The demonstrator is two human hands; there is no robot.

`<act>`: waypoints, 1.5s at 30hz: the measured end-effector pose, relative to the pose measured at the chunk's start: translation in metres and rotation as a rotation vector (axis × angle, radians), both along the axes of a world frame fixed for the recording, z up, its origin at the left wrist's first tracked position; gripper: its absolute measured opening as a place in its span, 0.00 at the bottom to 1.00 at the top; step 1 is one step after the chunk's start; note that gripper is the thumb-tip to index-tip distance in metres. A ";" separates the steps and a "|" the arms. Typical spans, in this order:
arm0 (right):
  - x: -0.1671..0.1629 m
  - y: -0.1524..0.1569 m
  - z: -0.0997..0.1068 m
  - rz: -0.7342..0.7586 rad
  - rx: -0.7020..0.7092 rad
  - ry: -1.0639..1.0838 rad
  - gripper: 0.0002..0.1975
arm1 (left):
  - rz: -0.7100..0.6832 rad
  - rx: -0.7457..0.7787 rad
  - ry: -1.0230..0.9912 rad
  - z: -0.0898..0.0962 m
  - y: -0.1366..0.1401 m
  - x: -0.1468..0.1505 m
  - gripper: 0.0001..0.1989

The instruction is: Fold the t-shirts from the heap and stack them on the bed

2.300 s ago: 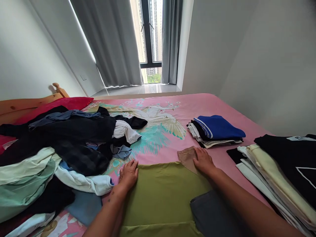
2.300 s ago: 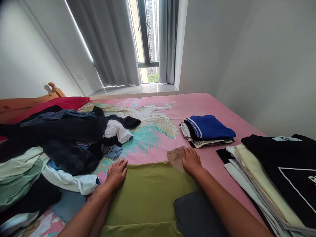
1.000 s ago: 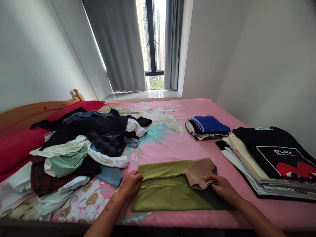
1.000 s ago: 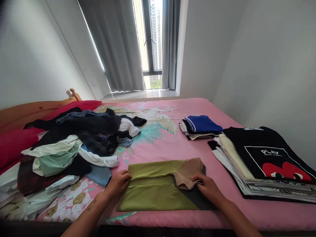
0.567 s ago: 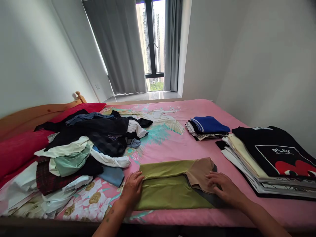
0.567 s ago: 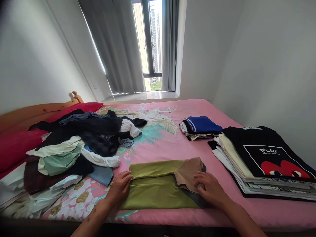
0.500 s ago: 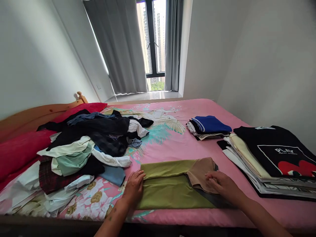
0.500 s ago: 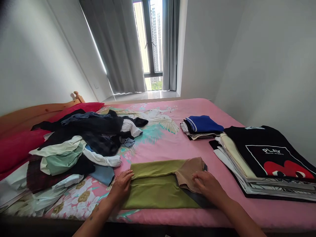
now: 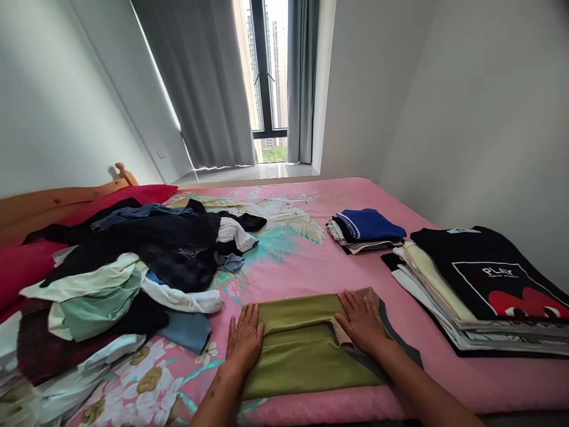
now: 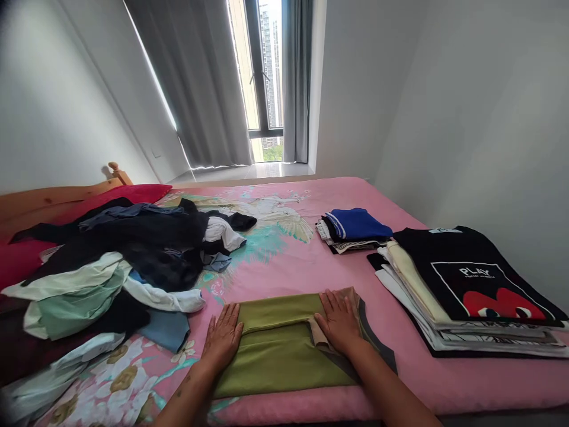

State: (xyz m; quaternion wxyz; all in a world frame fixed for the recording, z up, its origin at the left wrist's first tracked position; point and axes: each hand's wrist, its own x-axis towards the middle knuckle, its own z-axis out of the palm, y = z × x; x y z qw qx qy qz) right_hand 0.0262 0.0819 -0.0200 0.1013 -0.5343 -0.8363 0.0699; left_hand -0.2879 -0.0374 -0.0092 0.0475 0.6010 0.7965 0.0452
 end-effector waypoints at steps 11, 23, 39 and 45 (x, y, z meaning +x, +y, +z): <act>0.012 0.012 -0.006 -0.043 -0.049 0.232 0.32 | 0.015 -0.065 0.083 -0.005 0.004 -0.003 0.31; 0.097 0.073 0.003 -0.312 -0.266 0.690 0.19 | 0.024 0.008 0.051 0.012 0.012 0.015 0.27; 0.100 0.084 0.015 -0.273 -0.342 0.534 0.09 | -0.522 0.163 -0.221 0.003 0.087 0.190 0.23; 0.090 0.083 0.015 -0.288 -0.163 0.430 0.08 | -0.534 0.200 -0.185 -0.001 0.082 0.188 0.24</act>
